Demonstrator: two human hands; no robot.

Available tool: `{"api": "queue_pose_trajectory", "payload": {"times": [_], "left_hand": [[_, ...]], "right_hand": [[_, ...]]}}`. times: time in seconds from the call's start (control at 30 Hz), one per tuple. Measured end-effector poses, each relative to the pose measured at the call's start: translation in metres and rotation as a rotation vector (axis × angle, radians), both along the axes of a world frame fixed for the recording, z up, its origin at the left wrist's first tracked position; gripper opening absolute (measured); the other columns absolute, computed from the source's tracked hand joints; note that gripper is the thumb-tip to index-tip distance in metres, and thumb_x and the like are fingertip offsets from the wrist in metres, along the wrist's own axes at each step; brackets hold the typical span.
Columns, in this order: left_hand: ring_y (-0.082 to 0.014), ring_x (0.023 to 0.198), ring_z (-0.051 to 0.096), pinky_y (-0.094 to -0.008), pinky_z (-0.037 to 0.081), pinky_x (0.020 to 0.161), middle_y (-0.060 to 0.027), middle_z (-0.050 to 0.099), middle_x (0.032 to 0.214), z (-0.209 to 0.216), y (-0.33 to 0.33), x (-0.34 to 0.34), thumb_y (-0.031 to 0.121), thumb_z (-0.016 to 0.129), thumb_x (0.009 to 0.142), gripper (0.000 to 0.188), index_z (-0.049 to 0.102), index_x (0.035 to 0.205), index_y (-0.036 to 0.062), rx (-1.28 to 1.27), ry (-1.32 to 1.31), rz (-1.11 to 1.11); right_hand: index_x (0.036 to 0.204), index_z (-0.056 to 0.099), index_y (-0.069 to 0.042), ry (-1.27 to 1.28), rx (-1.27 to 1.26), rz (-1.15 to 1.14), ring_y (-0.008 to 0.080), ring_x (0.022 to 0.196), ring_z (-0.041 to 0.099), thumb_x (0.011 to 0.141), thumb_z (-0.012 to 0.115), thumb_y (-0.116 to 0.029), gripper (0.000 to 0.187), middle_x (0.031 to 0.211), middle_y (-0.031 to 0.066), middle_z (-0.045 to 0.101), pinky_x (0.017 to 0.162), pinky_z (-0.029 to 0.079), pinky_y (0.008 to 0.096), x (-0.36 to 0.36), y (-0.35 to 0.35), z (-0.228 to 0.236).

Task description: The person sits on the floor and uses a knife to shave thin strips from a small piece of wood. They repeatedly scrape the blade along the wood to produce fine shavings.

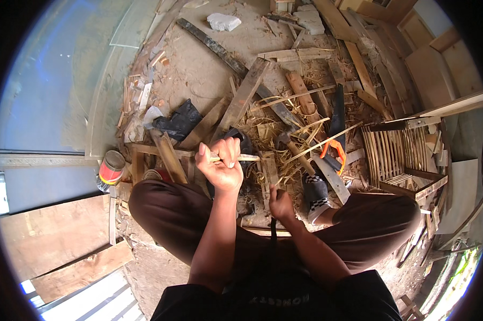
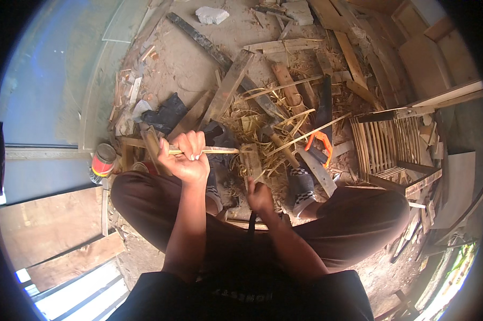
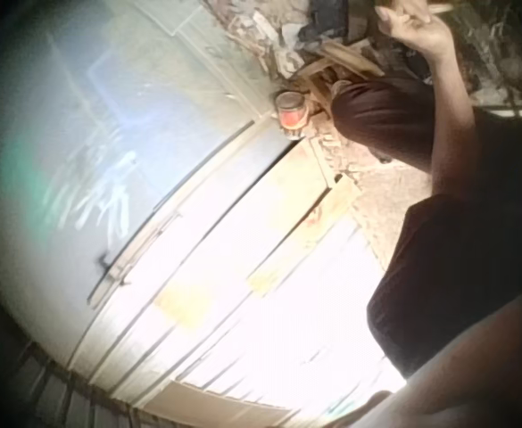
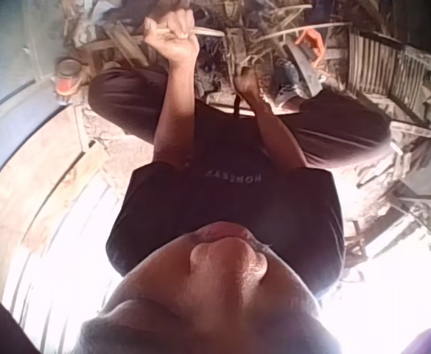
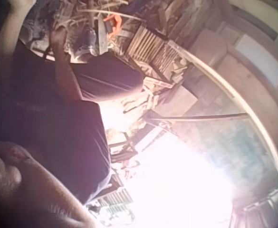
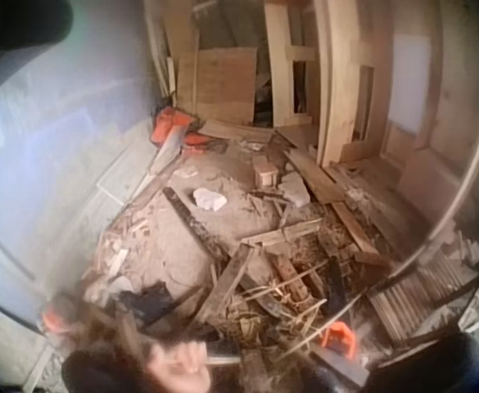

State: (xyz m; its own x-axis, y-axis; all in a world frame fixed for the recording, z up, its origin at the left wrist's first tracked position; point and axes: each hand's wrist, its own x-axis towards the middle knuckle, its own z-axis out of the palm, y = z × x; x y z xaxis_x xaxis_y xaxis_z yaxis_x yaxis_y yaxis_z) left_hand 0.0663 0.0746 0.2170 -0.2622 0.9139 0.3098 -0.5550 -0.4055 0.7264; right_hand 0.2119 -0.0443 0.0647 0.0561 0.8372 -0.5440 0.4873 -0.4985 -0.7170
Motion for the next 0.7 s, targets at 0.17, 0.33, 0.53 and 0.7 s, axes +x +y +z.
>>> {"api": "queue_pose_trajectory", "payload": {"times": [0.17,0.33,0.53,0.7], "left_hand": [[-0.0116,0.045,0.02,-0.0298,0.021,0.05,0.0013,0.026,0.046,-0.006,-0.002,0.002,0.049,0.029,0.105,0.064,0.028,0.052,0.0117,-0.004,0.006,0.053],[-0.0114,0.045,0.019,-0.0287,0.019,0.047,0.0016,0.024,0.046,-0.002,0.0,0.006,0.048,0.028,0.103,0.063,0.03,0.051,0.0117,0.02,0.042,0.031],[-0.0114,0.043,0.019,-0.0283,0.02,0.047,0.0011,0.025,0.046,0.004,0.001,-0.003,0.047,0.031,0.103,0.063,0.029,0.051,0.0122,-0.004,0.018,0.036],[-0.012,0.047,0.021,-0.0295,0.02,0.051,0.0016,0.026,0.047,0.003,0.0,-0.001,0.052,0.029,0.104,0.066,0.03,0.051,0.0112,-0.032,0.058,0.016]], "right_hand": [[0.089,0.066,0.009,-0.131,0.05,0.147,0.0525,0.076,0.064,0.103,0.042,-0.049,0.064,0.075,0.0345,0.063,0.069,0.051,0.054,-0.003,0.0,0.009],[0.092,0.065,0.004,0.137,0.191,0.042,0.0441,0.067,0.065,0.103,0.049,-0.04,0.048,0.069,0.0271,0.063,0.062,0.049,0.0483,-0.011,0.009,0.086],[0.079,0.065,0.006,-0.012,-0.114,0.066,0.0475,0.071,0.065,0.104,0.034,-0.054,0.072,0.066,0.0288,0.062,0.067,0.05,0.0508,0.008,-0.006,-0.015],[0.082,0.064,0.006,-0.037,-0.097,0.043,0.0515,0.082,0.064,0.104,0.038,-0.05,0.066,0.076,0.0324,0.063,0.075,0.049,0.0545,-0.007,-0.006,0.045]]}}
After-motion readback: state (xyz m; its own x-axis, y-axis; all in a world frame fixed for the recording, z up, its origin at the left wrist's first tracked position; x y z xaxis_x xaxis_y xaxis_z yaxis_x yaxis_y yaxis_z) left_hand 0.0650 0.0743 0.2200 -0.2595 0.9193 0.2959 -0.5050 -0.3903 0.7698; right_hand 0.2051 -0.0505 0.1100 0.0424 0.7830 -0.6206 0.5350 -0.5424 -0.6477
